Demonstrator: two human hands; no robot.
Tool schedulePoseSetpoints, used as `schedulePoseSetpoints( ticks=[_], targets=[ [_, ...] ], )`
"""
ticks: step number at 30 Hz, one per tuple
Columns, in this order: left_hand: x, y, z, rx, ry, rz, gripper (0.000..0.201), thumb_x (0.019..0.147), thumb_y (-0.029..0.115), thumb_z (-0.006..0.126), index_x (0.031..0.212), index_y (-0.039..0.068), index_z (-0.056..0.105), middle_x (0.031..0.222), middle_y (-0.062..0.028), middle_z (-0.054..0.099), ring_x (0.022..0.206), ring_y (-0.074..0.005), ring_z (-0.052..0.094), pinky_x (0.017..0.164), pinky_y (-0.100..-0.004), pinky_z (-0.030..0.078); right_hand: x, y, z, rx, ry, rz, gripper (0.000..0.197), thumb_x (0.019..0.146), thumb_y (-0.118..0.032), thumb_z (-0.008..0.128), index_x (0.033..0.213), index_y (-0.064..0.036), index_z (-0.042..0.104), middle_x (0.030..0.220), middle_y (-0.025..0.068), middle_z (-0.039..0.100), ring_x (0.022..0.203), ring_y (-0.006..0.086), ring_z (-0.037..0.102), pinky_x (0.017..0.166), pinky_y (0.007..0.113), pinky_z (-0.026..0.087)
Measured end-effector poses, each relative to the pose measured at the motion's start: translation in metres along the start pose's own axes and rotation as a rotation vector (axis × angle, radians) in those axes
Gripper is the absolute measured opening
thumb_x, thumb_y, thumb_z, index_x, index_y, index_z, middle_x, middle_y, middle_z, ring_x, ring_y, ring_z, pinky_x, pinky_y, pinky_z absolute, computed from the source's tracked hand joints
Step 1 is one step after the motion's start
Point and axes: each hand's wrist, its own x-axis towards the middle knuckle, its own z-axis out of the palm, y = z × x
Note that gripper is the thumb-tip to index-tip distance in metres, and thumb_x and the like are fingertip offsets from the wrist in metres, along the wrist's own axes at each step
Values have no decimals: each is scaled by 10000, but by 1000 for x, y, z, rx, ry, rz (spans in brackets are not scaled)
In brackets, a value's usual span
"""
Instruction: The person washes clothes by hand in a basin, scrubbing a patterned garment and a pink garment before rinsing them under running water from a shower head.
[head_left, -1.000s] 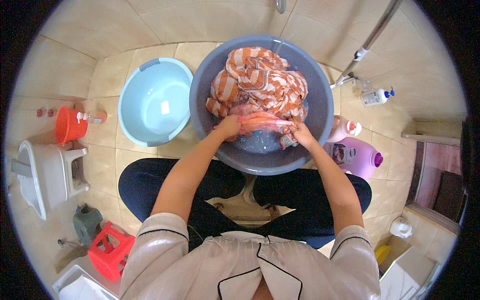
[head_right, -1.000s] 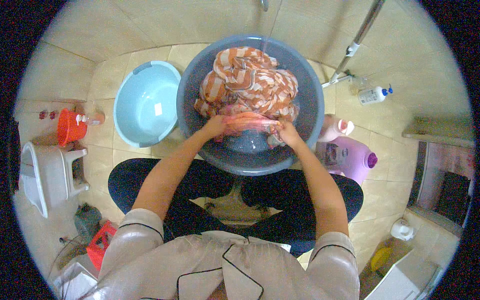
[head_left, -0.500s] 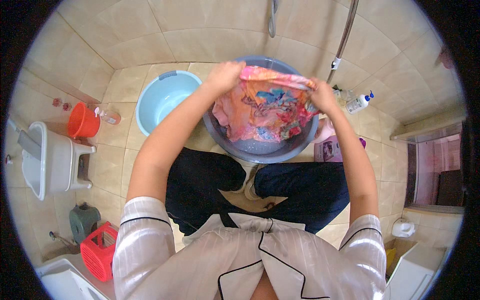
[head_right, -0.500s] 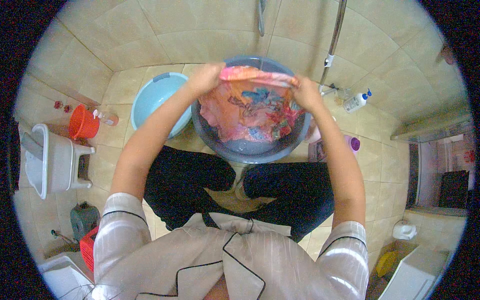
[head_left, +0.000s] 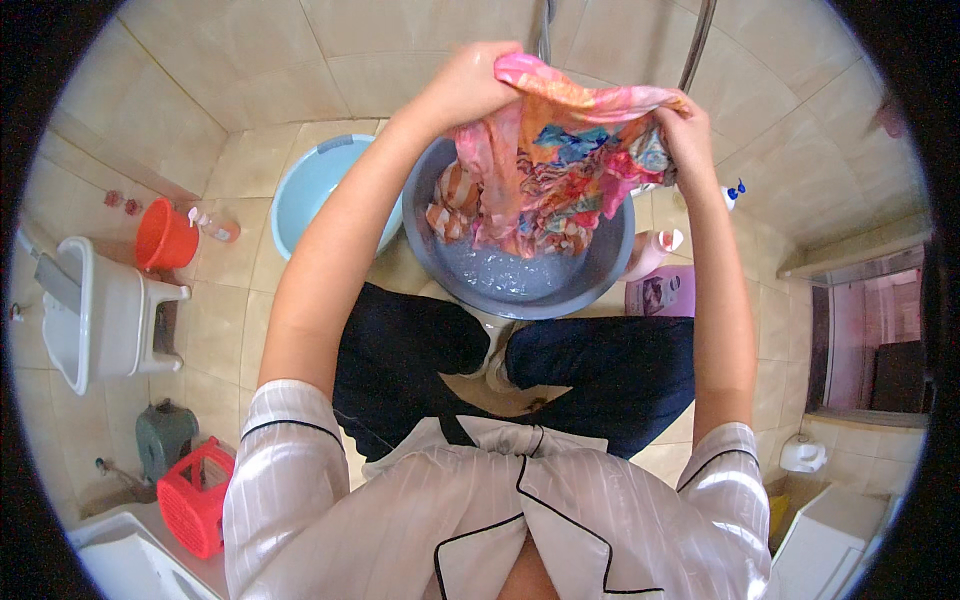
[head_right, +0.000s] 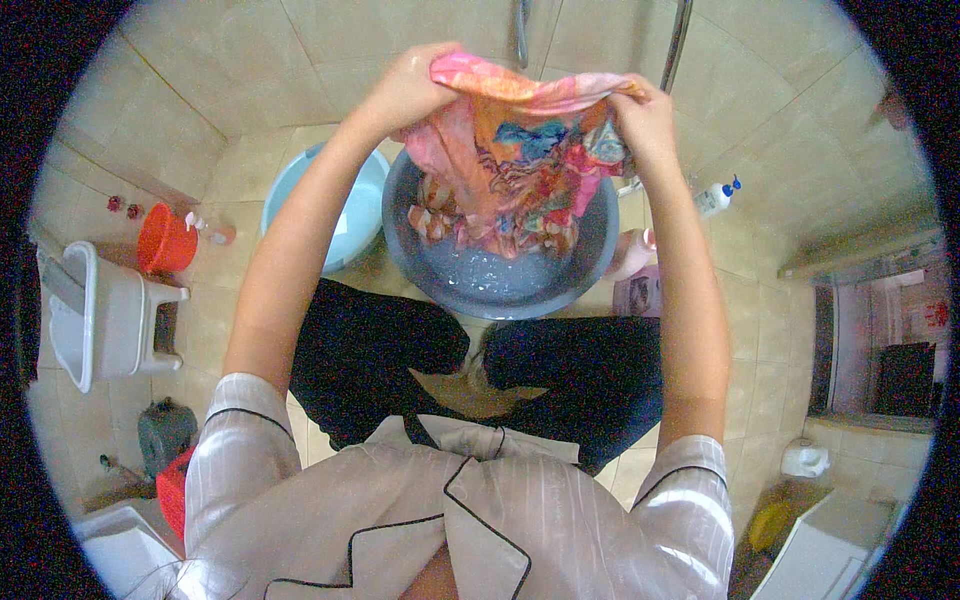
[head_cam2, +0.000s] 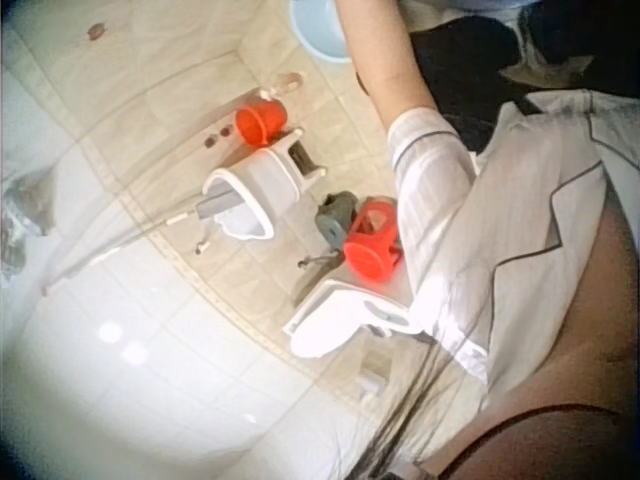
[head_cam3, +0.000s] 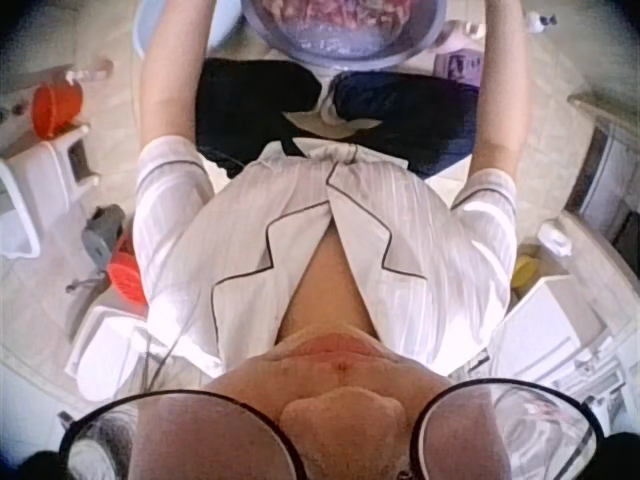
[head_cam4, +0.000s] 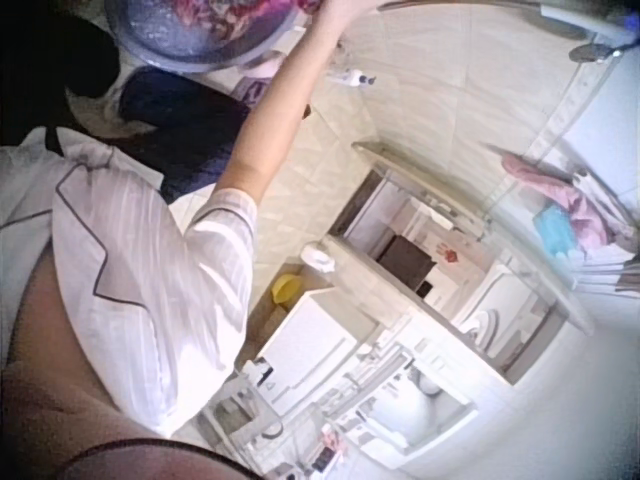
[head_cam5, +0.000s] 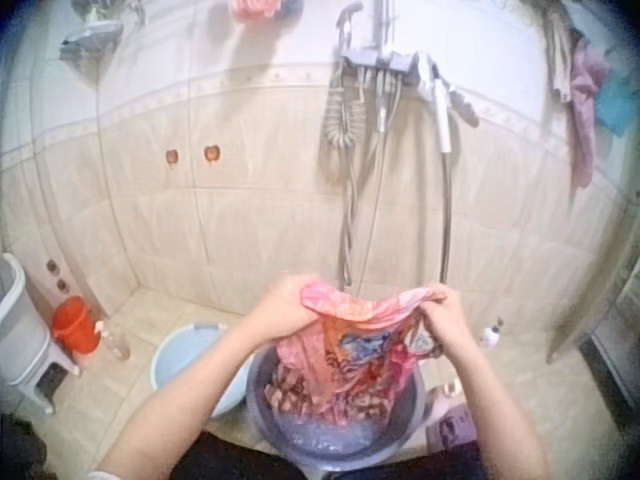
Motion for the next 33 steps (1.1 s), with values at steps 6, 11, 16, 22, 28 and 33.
schedulePoseSetpoints(
  ticks=[6, 11, 16, 22, 28, 33],
  targets=[
    [-67, -145, 130, -383, -681, -204, 603, 1097, 405, 1077, 1595, 89, 951, 1500, -140, 993, 1383, -260, 886, 1261, -458, 690, -74, 216, 38, -128, -268, 207, 153, 1234, -127, 828, 1288, -45, 945, 1152, 18, 945, 1038, 150, 820, 963, 378, 679],
    [-172, -312, 284, -152, -1090, -491, 936, 1097, 670, 1012, 1836, 146, 776, 1860, -234, 756, 1721, -424, 699, 1462, -585, 560, -167, 371, 101, -346, -447, 359, 247, 1262, -193, 813, 1434, -64, 935, 1278, 103, 967, 1157, 267, 877, 1067, 447, 700],
    [-284, -407, 413, 236, -936, -492, 1151, 1116, 844, 942, 2002, 173, 643, 2060, -308, 591, 1918, -519, 557, 1564, -672, 475, -208, 444, 198, -564, -682, 538, 246, 1259, -182, 820, 1432, -59, 943, 1277, 94, 970, 1153, 253, 877, 1059, 436, 699],
    [-301, -456, 504, 296, -868, -549, 1067, 1112, 781, 947, 1938, 167, 668, 1969, -309, 629, 1839, -530, 593, 1504, -675, 505, -190, 544, 252, -724, -827, 587, 244, 1257, -168, 828, 1430, -53, 954, 1276, 84, 973, 1147, 236, 876, 1050, 423, 697],
    [-288, -549, 583, 350, -854, -600, 982, 1108, 719, 951, 1875, 162, 693, 1878, -310, 667, 1760, -542, 630, 1444, -679, 535, -144, 666, 297, -782, -898, 651, 242, 1254, -155, 836, 1428, -47, 964, 1274, 73, 977, 1141, 219, 876, 1041, 411, 695],
    [-275, -609, 630, 374, -850, -614, 912, 1104, 666, 954, 1822, 157, 714, 1802, -310, 699, 1695, -552, 660, 1394, -682, 559, -115, 736, 311, -741, -957, 735, 240, 1251, -144, 843, 1427, -42, 973, 1273, 65, 979, 1137, 204, 875, 1033, 400, 693]
  ],
)
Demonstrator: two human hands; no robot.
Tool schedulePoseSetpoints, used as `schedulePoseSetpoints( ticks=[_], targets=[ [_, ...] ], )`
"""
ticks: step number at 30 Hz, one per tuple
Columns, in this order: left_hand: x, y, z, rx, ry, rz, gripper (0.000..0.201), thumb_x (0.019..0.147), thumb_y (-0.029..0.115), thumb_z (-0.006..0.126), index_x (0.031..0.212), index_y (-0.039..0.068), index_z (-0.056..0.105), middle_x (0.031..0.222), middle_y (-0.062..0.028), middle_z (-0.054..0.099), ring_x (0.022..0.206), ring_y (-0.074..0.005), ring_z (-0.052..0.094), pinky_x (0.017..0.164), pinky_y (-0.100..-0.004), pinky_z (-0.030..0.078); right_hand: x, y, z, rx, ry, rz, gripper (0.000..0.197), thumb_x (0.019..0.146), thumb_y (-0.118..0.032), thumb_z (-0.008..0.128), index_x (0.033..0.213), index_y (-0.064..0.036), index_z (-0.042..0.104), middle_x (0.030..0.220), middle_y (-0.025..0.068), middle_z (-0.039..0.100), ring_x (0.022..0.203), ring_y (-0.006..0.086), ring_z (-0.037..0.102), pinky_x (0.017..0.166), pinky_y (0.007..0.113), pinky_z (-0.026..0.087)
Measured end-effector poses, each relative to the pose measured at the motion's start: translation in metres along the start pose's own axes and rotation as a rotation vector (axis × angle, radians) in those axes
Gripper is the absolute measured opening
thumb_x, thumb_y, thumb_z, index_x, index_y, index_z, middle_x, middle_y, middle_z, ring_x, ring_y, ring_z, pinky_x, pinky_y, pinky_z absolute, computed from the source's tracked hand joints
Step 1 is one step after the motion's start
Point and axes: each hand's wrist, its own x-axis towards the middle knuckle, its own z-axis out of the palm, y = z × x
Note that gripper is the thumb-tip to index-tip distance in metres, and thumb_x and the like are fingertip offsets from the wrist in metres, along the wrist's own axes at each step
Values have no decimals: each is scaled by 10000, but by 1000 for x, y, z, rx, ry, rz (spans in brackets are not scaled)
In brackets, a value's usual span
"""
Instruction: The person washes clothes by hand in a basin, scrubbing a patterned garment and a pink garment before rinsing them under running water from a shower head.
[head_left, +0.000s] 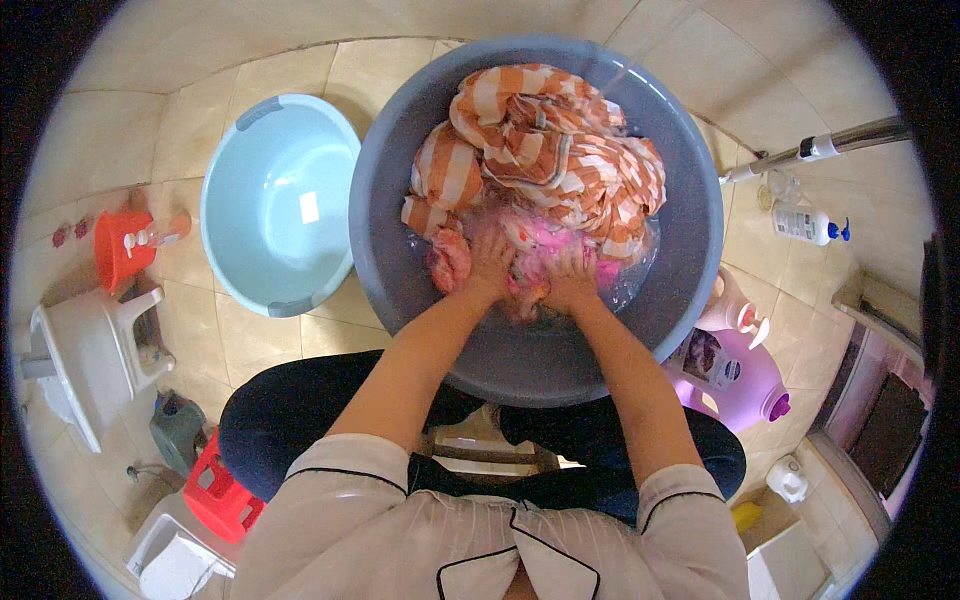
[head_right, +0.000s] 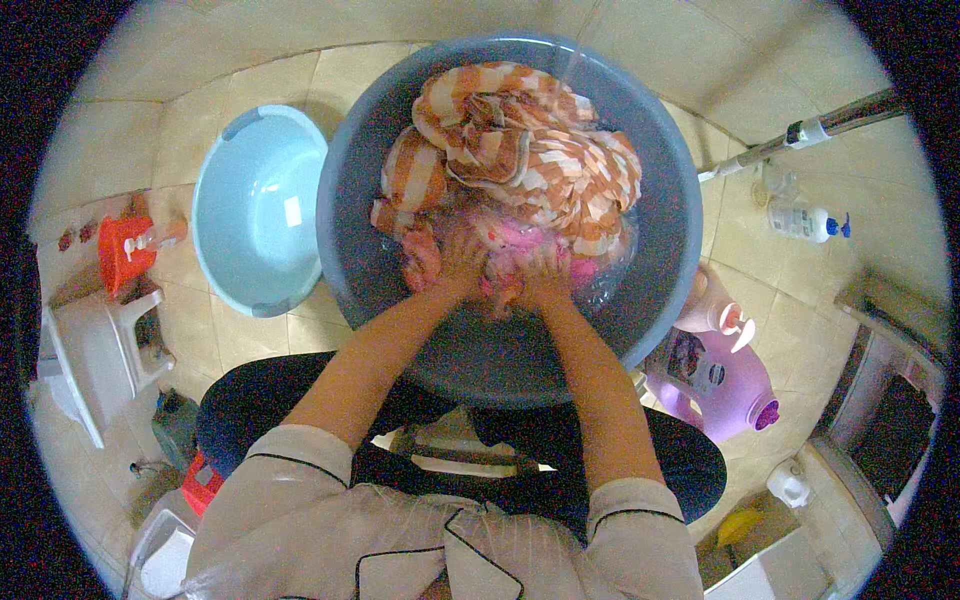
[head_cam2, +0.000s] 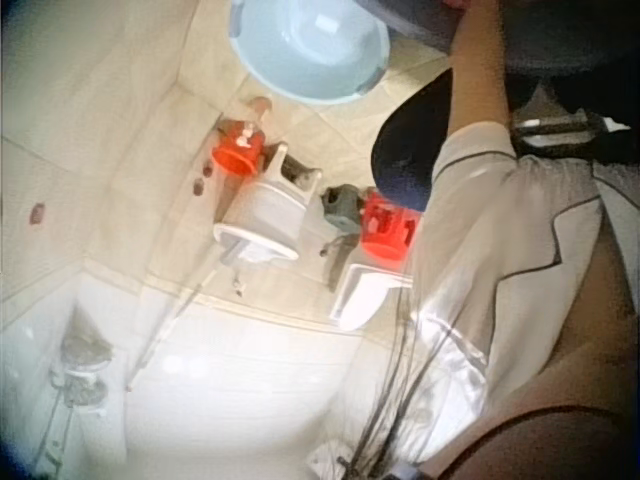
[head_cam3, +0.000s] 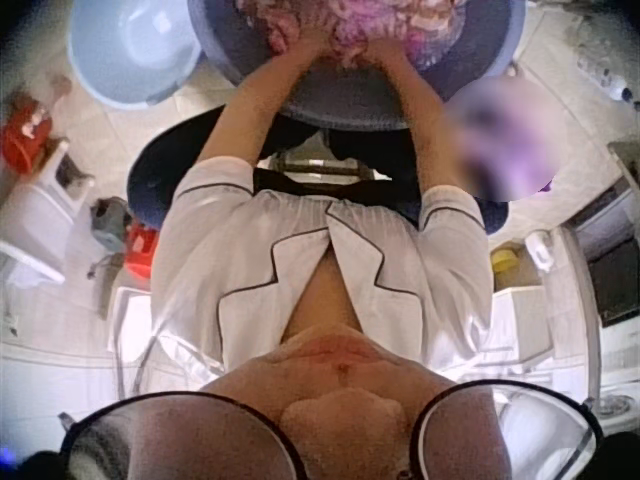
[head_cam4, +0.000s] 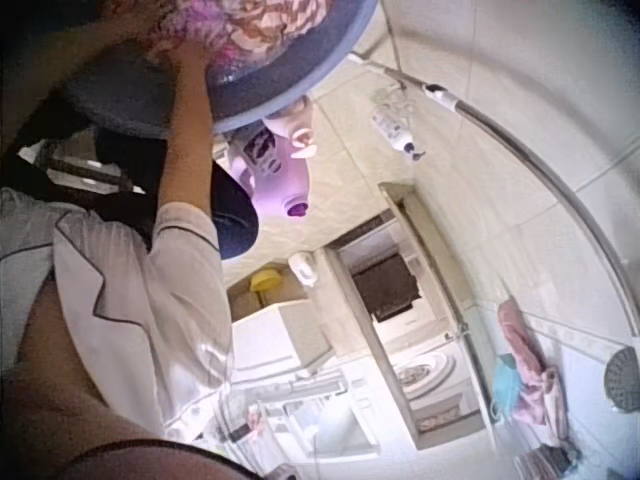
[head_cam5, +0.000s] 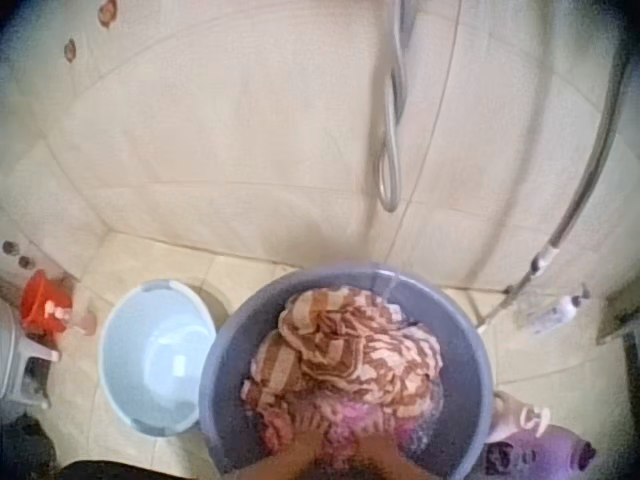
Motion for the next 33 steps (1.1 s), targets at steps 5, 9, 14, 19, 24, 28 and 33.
schedulePoseSetpoints(
  ticks=[5, 9, 14, 19, 24, 28, 33],
  targets=[
    [1, -2, -6, -16, 43, 16, 842, 1101, 614, 958, 1769, 152, 735, 1726, -311, 730, 1629, -561, 690, 1344, -684, 584, 5, 3, 0, 80, -7, 1, 239, 1249, -132, 850, 1425, -37, 981, 1272, 56, 982, 1132, 190, 875, 1025, 389, 691],
    [-53, 16, -32, -57, 83, 46, 786, 1098, 572, 960, 1726, 149, 752, 1665, -311, 756, 1576, -569, 714, 1304, -687, 604, -47, -7, -5, 156, 80, -18, 239, 1247, -123, 855, 1424, -33, 988, 1272, 49, 984, 1128, 179, 874, 1019, 381, 690],
    [-138, 25, -103, -116, 62, 115, 716, 1095, 520, 964, 1673, 144, 772, 1589, -312, 788, 1510, -579, 745, 1254, -690, 629, -147, 14, -70, 303, 175, -49, 238, 1245, -112, 862, 1422, -28, 997, 1271, 41, 987, 1124, 165, 874, 1011, 370, 688],
    [-224, 40, -204, -154, -51, 199, 646, 1092, 468, 967, 1620, 139, 793, 1513, -312, 819, 1445, -588, 775, 1204, -692, 653, -277, 18, -136, 434, 260, -100, 237, 1243, -101, 868, 1420, -23, 1005, 1270, 32, 989, 1119, 151, 874, 1003, 360, 687],
    [-324, 87, -291, -150, 36, 284, 577, 1089, 416, 971, 1567, 134, 814, 1437, -313, 851, 1379, -598, 805, 1154, -695, 678, -405, -8, -185, 534, 322, -226, 237, 1240, -90, 875, 1419, -18, 1014, 1269, 23, 992, 1114, 136, 873, 995, 349, 685],
    [-401, 120, -379, -126, 325, 319, 522, 1086, 374, 974, 1525, 131, 831, 1376, -313, 877, 1326, -606, 829, 1114, -698, 698, -484, -39, -226, 640, 446, -358, 237, 1238, -81, 880, 1417, -14, 1021, 1268, 16, 994, 1110, 125, 873, 989, 340, 684],
    [-495, 177, -511, -163, 745, 395, 453, 1083, 322, 977, 1472, 126, 852, 1300, -314, 908, 1260, -615, 860, 1064, -700, 723, -583, -74, -307, 830, 779, -552, 237, 1236, -69, 887, 1416, -9, 1029, 1267, 8, 997, 1106, 111, 872, 981, 330, 682]
  ],
)
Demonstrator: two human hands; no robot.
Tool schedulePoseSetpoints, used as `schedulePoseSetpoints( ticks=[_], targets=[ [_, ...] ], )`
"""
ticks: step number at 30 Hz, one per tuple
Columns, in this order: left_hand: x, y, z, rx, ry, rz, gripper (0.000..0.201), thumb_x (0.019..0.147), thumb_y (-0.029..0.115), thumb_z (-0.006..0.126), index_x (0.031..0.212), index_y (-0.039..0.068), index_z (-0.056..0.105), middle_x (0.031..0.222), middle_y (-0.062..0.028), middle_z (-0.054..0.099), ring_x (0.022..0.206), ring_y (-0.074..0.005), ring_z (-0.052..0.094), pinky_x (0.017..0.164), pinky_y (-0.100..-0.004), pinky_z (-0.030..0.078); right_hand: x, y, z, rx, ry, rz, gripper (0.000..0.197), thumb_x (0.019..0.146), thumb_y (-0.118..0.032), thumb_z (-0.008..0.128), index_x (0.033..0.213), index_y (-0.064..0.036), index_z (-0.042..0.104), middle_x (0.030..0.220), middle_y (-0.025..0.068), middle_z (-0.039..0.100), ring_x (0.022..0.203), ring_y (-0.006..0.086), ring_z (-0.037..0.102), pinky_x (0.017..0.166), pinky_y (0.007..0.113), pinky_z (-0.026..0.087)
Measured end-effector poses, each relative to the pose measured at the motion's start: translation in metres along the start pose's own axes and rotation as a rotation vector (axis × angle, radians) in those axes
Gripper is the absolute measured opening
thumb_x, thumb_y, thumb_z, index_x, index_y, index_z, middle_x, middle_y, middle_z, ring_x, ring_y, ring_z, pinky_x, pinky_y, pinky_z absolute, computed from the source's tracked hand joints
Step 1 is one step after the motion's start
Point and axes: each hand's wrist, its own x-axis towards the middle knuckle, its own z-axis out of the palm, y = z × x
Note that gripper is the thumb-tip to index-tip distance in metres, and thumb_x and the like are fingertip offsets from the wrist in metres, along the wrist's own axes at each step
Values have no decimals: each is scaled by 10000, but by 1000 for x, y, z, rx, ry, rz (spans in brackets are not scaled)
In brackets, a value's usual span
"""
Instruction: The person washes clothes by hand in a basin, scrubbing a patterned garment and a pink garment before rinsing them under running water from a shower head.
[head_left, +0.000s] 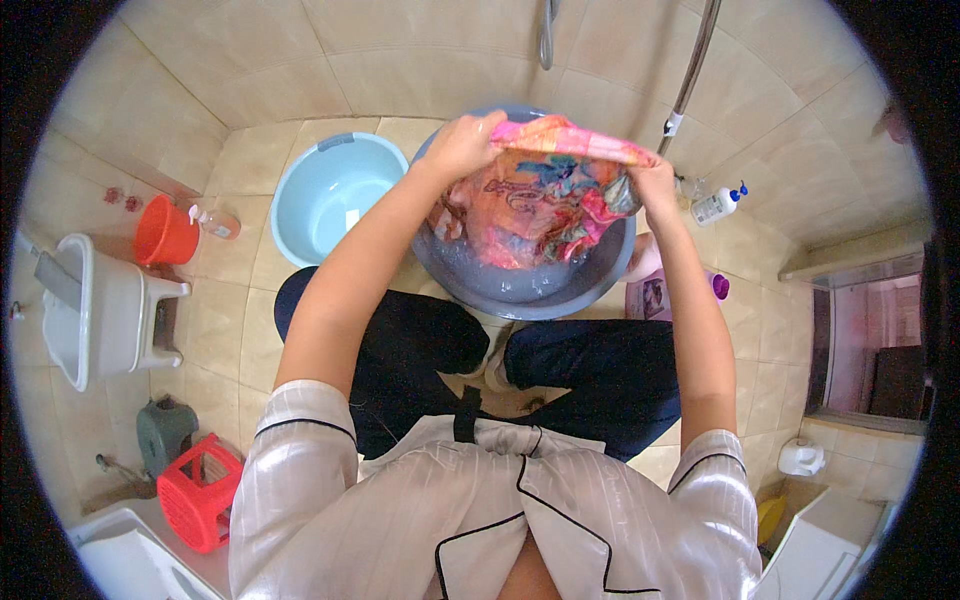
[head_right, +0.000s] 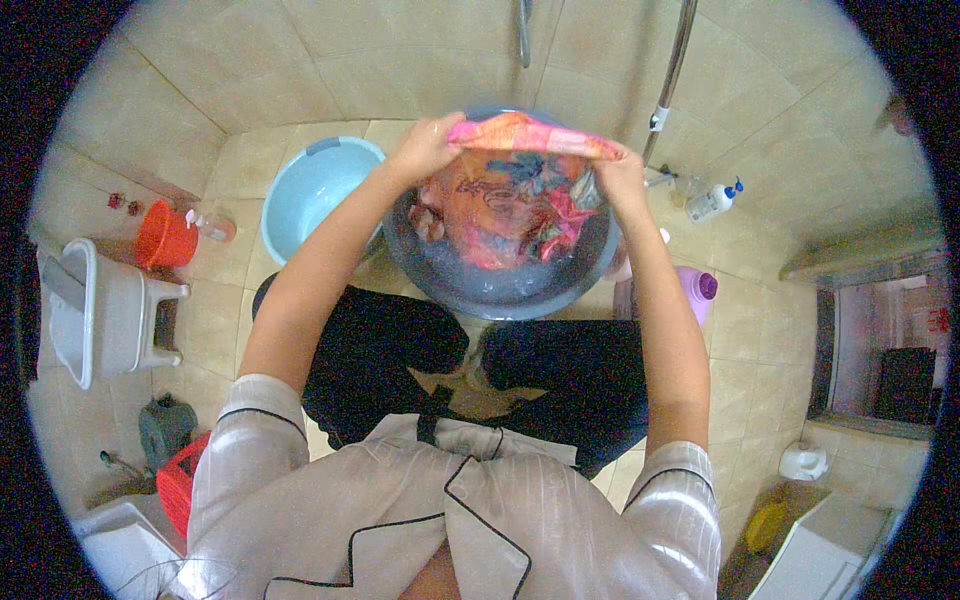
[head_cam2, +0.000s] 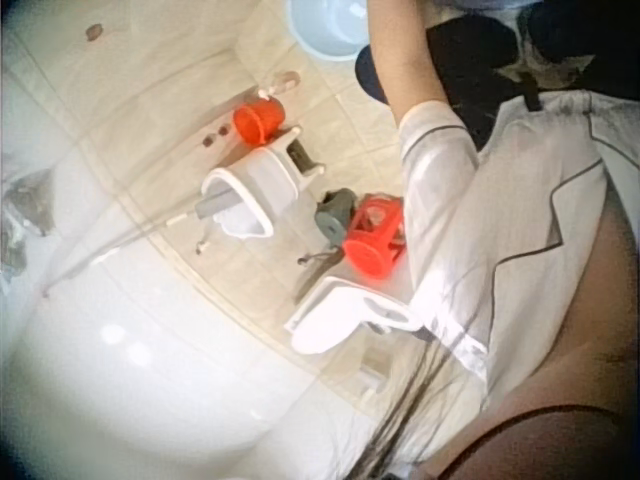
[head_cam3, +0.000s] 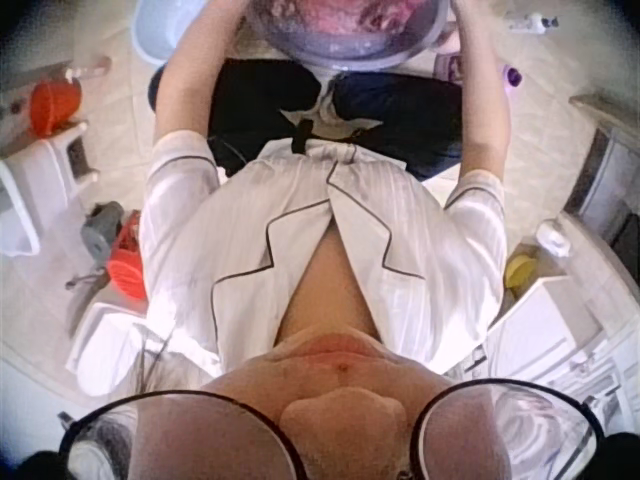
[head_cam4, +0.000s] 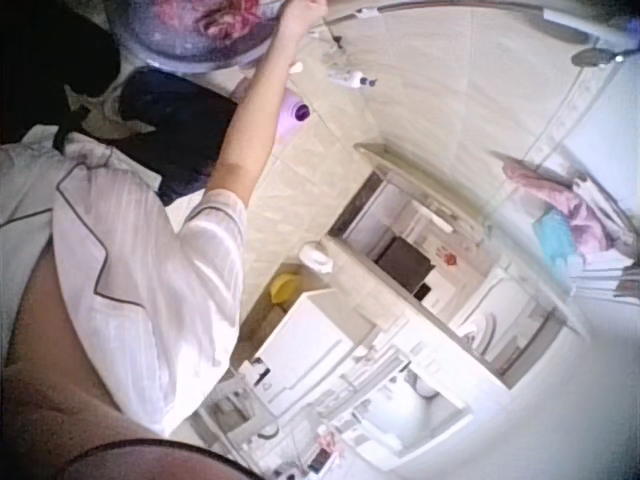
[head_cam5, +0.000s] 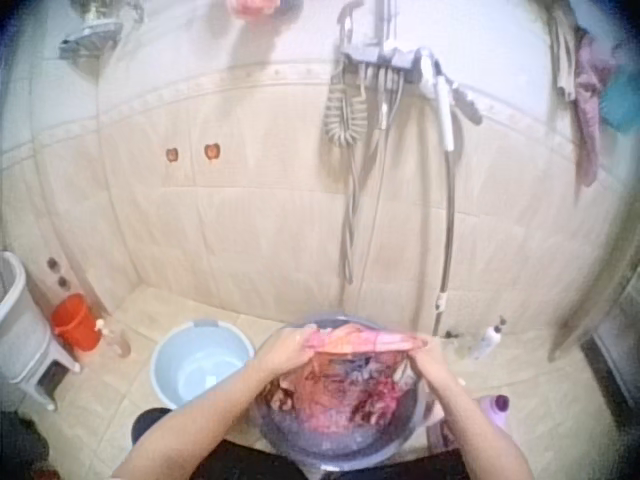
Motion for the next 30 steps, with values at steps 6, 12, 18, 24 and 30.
schedulePoseSetpoints(
  ticks=[6, 12, 18, 24, 30],
  targets=[
    [16, 61, -132, -85, 389, 171, 390, 1064, 269, 990, 1406, 117, 883, 1223, -311, 934, 1190, -620, 888, 995, -689, 745, -3, -178, 18, 300, 148, -198, 266, 1244, -15, 870, 1483, 37, 973, 1337, 65, 987, 1171, 165, 902, 1056, 355, 712],
    [12, 90, -147, -109, 448, 221, 351, 1070, 269, 1003, 1342, 68, 907, 1225, -304, 949, 1169, -554, 946, 975, -597, 747, -3, -186, 16, 306, 202, -227, 304, 1250, 0, 838, 1529, 36, 951, 1391, 91, 987, 1227, 193, 915, 1100, 381, 724],
    [17, -16, -25, -312, -33, -16, 540, 1095, 475, 1032, 1458, 84, 954, 1358, -261, 993, 1263, -471, 957, 1101, -584, 751, 16, -7, 40, 80, -55, 19, 317, 1321, -157, 840, 1586, -11, 934, 1456, 65, 967, 1302, 182, 889, 1167, 383, 707],
    [-69, -165, 191, -59, -331, -411, 588, 1148, 554, 952, 1432, 41, 984, 1454, -313, 985, 1375, -524, 951, 1183, -625, 737, -14, 178, 131, -368, -462, 296, 318, 1300, -155, 856, 1573, -12, 935, 1435, 78, 969, 1284, 193, 894, 1156, 390, 709],
    [-119, -204, 369, 31, -733, -343, 734, 1170, 595, 850, 1731, 124, 815, 1711, -319, 799, 1576, -561, 729, 1344, -684, 535, -21, 313, 176, -613, -654, 443, 320, 1278, -153, 872, 1560, -14, 937, 1413, 92, 970, 1267, 204, 899, 1144, 398, 710]
  ],
)
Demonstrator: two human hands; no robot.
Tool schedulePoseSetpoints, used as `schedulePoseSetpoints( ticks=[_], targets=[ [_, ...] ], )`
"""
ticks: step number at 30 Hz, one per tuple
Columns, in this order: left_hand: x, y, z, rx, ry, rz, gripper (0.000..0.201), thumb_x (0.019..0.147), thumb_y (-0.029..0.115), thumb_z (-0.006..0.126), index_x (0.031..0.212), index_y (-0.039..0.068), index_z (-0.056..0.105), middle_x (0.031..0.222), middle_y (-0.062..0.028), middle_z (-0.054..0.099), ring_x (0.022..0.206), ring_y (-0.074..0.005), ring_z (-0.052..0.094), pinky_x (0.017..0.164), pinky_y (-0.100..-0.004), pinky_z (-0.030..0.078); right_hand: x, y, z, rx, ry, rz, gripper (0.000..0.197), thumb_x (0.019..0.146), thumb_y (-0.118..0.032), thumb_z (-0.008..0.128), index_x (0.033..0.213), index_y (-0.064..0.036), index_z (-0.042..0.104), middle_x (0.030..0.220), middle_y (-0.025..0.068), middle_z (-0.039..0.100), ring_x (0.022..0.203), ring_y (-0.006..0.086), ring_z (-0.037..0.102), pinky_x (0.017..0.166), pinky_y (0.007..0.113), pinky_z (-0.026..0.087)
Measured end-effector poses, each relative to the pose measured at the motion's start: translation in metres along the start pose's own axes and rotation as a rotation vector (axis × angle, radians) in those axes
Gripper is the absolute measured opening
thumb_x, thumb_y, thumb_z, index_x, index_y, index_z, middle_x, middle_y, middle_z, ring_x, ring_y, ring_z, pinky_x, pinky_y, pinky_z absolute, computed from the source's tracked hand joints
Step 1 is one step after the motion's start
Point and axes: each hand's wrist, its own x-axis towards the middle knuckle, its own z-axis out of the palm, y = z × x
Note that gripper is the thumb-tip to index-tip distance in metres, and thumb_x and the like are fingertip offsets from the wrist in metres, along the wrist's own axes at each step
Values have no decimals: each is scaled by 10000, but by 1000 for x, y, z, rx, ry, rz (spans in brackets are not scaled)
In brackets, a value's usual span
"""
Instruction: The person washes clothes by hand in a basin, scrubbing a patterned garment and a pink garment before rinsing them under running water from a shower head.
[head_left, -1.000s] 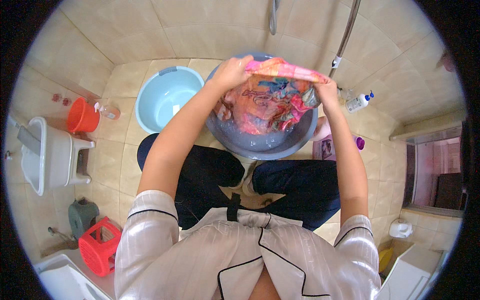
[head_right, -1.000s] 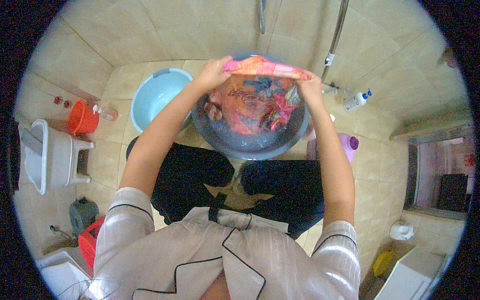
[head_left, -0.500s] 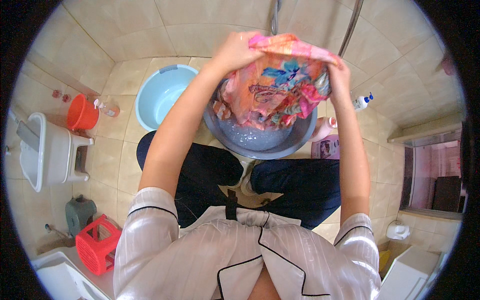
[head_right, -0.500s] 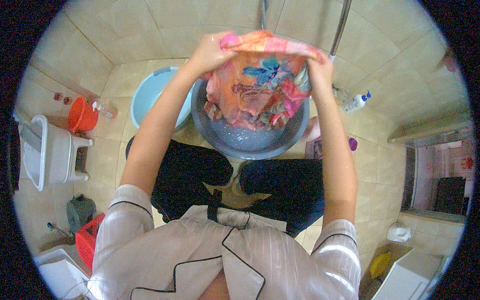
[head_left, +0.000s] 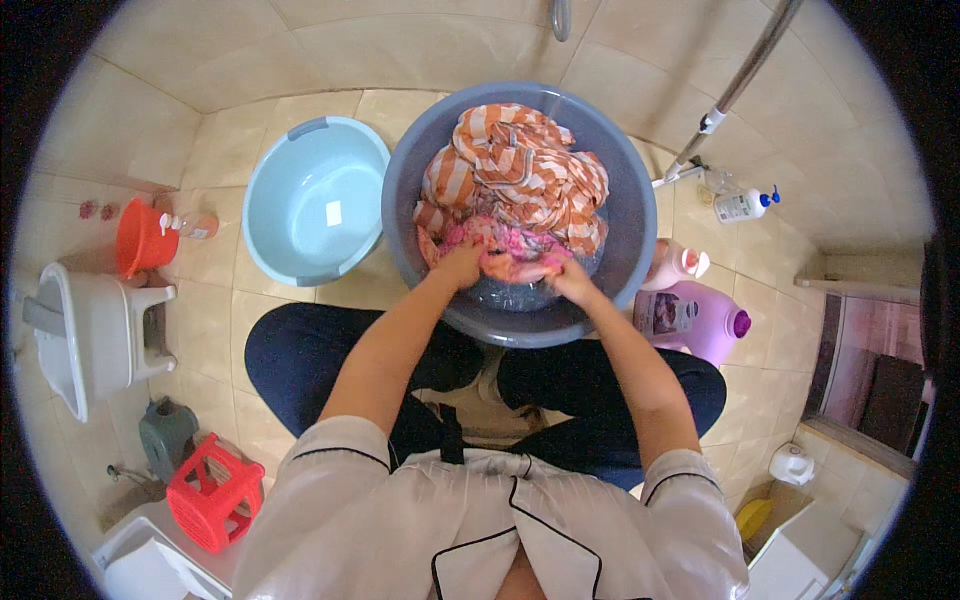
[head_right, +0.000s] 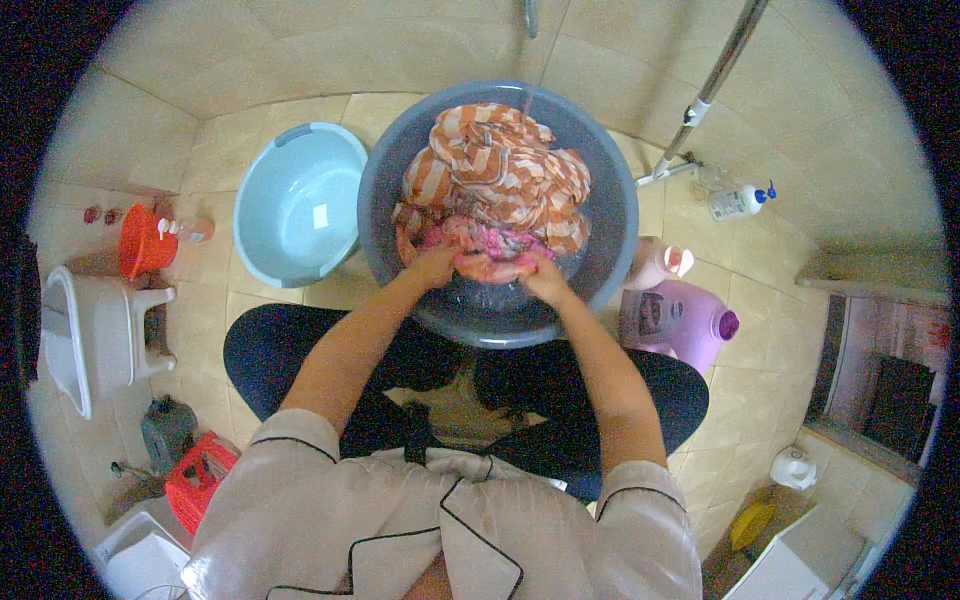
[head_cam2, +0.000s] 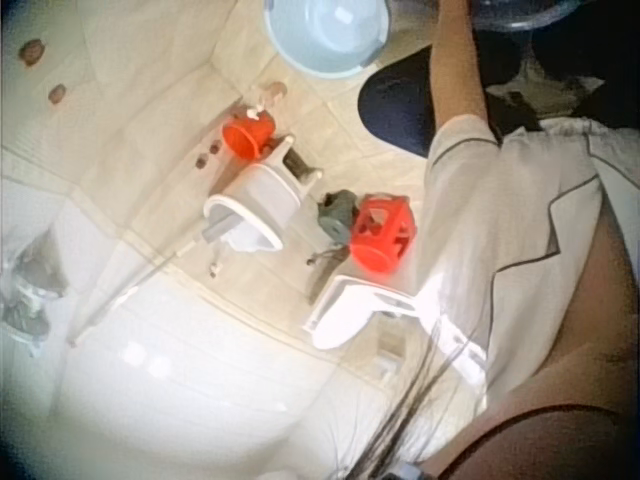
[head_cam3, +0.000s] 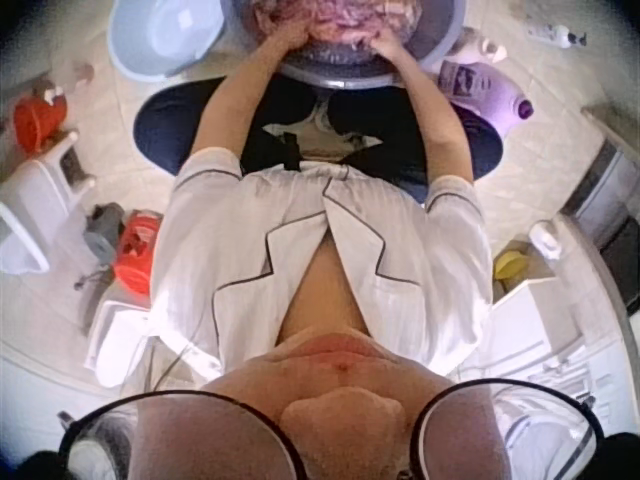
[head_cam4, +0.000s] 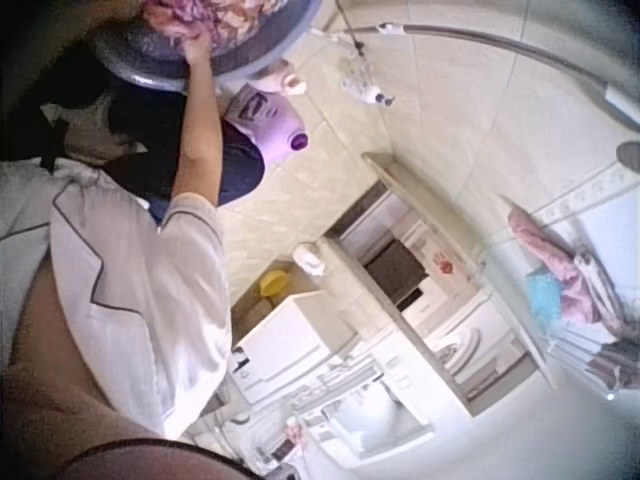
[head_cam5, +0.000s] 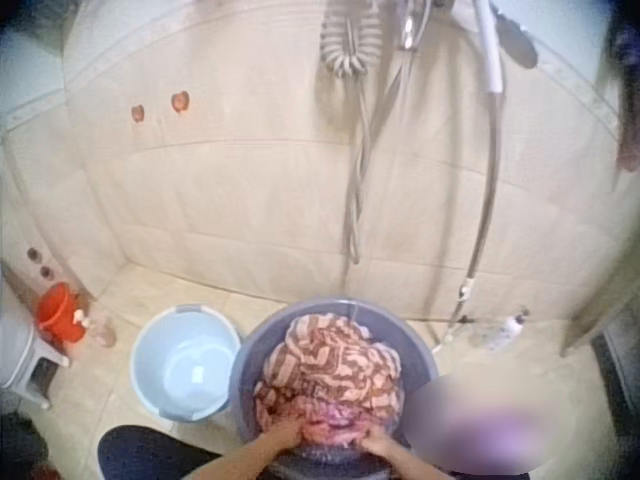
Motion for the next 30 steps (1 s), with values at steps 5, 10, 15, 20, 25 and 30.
schedulePoseSetpoints(
  ticks=[5, 10, 15, 20, 25, 30],
  targets=[
    [73, -30, 64, 119, -17, -104, 932, 1136, 759, 820, 1870, 196, 703, 1896, -315, 604, 1749, -580, 484, 1445, -730, 314, 91, 12, 58, -143, -66, 6, 323, 1261, -151, 885, 1549, -15, 939, 1395, 103, 971, 1252, 214, 903, 1135, 404, 712],
    [163, -62, 106, 204, -64, -157, 1136, 1102, 922, 789, 2009, 269, 591, 2081, -310, 410, 1922, -599, 240, 1546, -777, 93, 189, 47, 77, -206, -80, 58, 326, 1243, -149, 898, 1537, -17, 940, 1377, 114, 973, 1238, 223, 908, 1125, 411, 713],
    [243, -86, 131, 279, -89, -157, 1342, 1068, 1086, 759, 2148, 341, 478, 2265, -305, 215, 2095, -618, -4, 1647, -824, -128, 269, 90, 73, -204, -165, 163, 329, 1225, -147, 912, 1526, -18, 941, 1359, 125, 974, 1223, 233, 912, 1116, 417, 715],
    [221, -107, 143, 304, 0, -139, 1071, 1175, 886, 762, 2061, 301, 623, 2169, -326, 439, 2055, -676, 152, 1649, -858, -80, 265, 70, 82, -109, -154, 147, 333, 1208, -146, 925, 1515, -19, 943, 1341, 137, 975, 1208, 242, 916, 1106, 423, 716],
    [176, -53, 111, 196, 32, -118, 979, 1163, 795, 792, 1986, 280, 668, 2043, -324, 519, 1940, -665, 267, 1568, -835, 45, 187, 61, 49, -62, -43, 107, 338, 1190, -144, 938, 1504, -21, 944, 1322, 148, 976, 1194, 252, 921, 1097, 430, 718],
    [86, -19, 35, 25, -44, 3, 887, 1151, 704, 822, 1911, 260, 713, 1917, -321, 599, 1825, -653, 382, 1488, -811, 170, 72, 26, 7, 23, 43, 15, 343, 1172, -142, 952, 1493, -22, 945, 1304, 159, 977, 1179, 261, 925, 1087, 436, 719]
  ],
)
